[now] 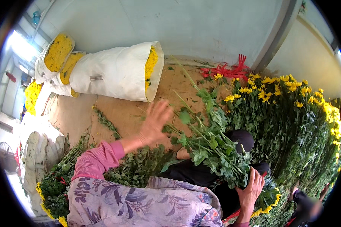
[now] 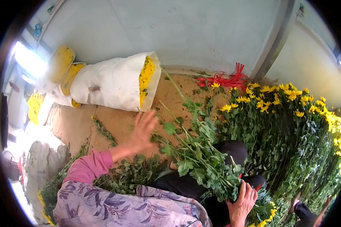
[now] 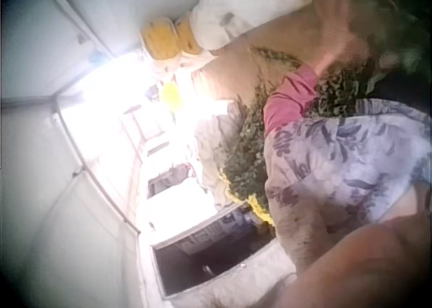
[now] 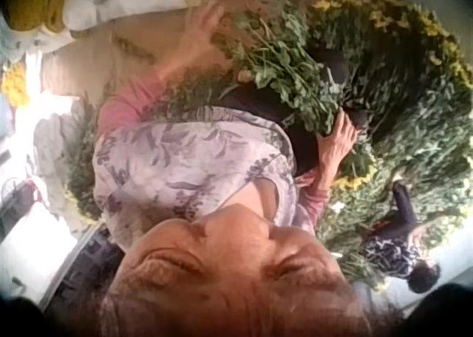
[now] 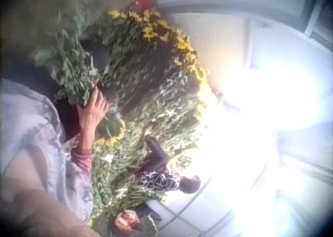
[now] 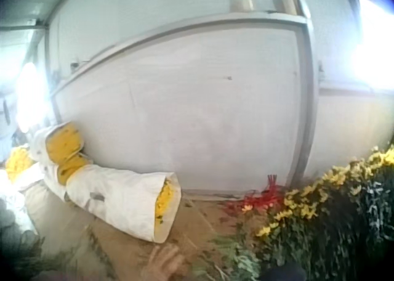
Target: The person bundles flowers by picking up individual stems, gathering them together, and tying the bunch with a red plastic ribbon.
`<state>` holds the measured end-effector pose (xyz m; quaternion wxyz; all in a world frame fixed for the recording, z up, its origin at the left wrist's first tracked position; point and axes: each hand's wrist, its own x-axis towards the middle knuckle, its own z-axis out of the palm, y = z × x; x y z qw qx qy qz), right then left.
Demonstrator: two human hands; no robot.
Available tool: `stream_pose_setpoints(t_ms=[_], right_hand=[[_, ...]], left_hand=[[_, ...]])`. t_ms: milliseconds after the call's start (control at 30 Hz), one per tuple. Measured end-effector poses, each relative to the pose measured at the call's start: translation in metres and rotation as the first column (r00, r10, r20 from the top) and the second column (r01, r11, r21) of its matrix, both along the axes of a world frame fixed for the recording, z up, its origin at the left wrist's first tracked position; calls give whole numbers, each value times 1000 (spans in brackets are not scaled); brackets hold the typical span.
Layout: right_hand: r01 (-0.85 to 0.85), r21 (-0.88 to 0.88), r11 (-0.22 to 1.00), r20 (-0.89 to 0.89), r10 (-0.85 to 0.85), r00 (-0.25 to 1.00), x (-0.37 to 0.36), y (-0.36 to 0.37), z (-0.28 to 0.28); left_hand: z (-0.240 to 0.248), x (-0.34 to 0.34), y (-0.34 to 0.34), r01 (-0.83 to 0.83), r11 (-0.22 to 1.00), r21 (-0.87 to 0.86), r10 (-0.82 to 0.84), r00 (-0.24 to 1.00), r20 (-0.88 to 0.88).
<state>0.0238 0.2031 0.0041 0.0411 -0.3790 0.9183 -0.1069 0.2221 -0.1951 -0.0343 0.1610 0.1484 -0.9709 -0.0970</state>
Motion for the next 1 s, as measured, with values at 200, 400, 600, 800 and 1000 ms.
stream_pose_setpoints(t_ms=[200,400,600,800,1000], right_hand=[[-38,0,999,-68,38,997,-3,9,-14],[3,3,1000,-78,-2,997,-2,11,-16],[6,4,1000,-64,-6,998,6,0,-15],[40,7,999,-88,-39,995,6,-3,-12],[103,-61,993,-54,-106,993,-3,11,-20]], left_hand=[[-82,29,-76,-113,978,176,33,914,403],[-69,27,-48,-340,721,604,206,937,281],[-115,26,-2,-227,943,243,262,958,-121],[-95,-2,63,-56,-547,835,390,866,314],[-123,18,-110,-205,-203,958,413,869,273]])
